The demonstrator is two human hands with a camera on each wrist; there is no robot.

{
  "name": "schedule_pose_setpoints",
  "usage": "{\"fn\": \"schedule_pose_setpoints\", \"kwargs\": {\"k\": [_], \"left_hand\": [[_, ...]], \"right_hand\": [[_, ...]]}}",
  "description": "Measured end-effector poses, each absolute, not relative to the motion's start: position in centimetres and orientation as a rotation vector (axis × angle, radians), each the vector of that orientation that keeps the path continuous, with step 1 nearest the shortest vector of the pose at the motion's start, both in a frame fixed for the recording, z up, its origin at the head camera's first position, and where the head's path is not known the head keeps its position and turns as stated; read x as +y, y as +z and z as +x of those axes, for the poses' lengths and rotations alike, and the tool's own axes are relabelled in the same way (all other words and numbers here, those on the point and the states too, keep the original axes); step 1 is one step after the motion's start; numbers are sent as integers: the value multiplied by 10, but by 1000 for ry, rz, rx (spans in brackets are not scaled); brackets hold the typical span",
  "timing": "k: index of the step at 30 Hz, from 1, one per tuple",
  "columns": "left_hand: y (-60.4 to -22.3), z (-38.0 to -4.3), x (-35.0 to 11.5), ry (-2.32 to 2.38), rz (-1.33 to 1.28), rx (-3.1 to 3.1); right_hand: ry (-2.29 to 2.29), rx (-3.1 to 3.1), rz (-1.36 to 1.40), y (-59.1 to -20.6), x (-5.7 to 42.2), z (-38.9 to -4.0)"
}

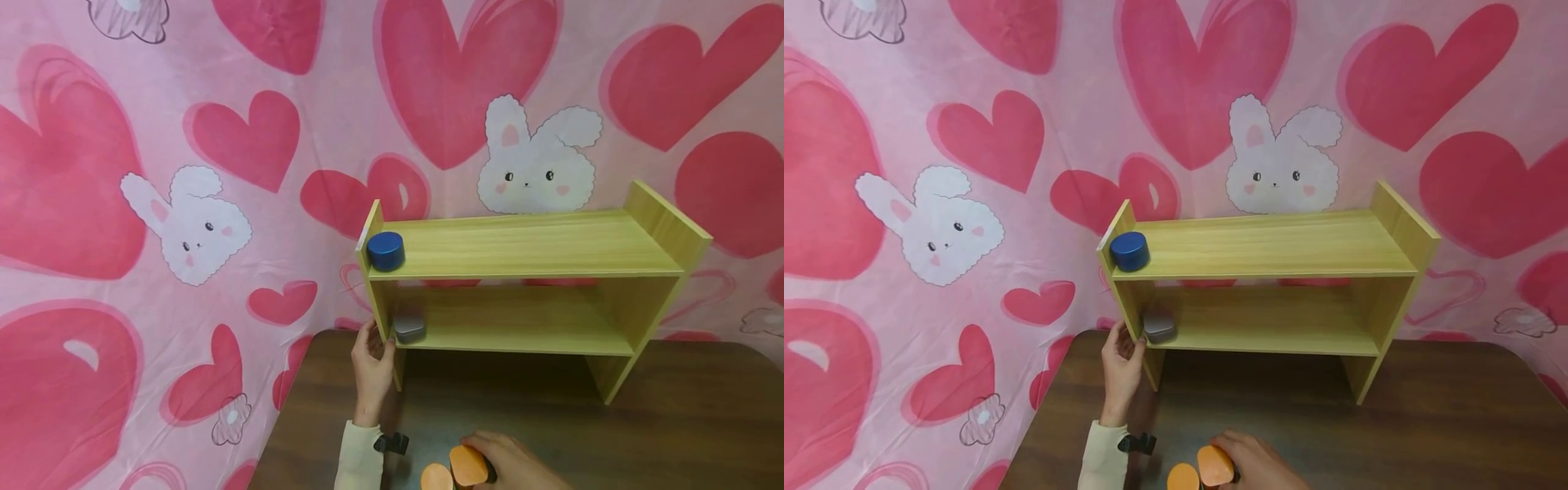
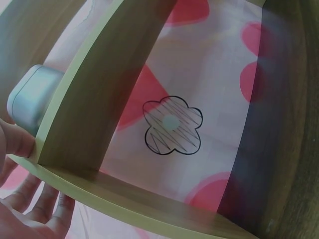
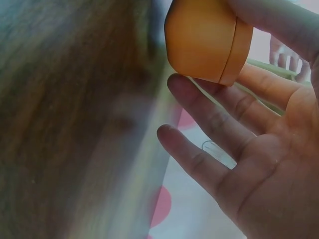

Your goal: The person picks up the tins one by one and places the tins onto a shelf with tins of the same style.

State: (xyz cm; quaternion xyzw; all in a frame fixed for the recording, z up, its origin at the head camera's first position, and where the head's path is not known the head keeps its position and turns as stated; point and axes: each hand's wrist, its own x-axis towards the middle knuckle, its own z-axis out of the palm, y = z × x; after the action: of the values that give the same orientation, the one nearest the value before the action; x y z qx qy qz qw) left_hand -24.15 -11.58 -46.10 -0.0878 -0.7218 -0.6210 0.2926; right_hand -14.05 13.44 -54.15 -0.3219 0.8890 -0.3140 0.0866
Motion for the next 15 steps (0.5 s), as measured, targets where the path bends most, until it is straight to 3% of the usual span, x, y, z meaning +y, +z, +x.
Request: {"fn": "schedule_pose_setpoints", "kwargs": {"k": [7,15], "left_hand": [[-461,-240,-115,-1637,-228,-1917],[-462,-240,-116,-1649,-229,-1926]], "right_hand": [[-1068,2553,-639,-530,135,-125],[-858,2666,-821,-518,141,-135]]}}
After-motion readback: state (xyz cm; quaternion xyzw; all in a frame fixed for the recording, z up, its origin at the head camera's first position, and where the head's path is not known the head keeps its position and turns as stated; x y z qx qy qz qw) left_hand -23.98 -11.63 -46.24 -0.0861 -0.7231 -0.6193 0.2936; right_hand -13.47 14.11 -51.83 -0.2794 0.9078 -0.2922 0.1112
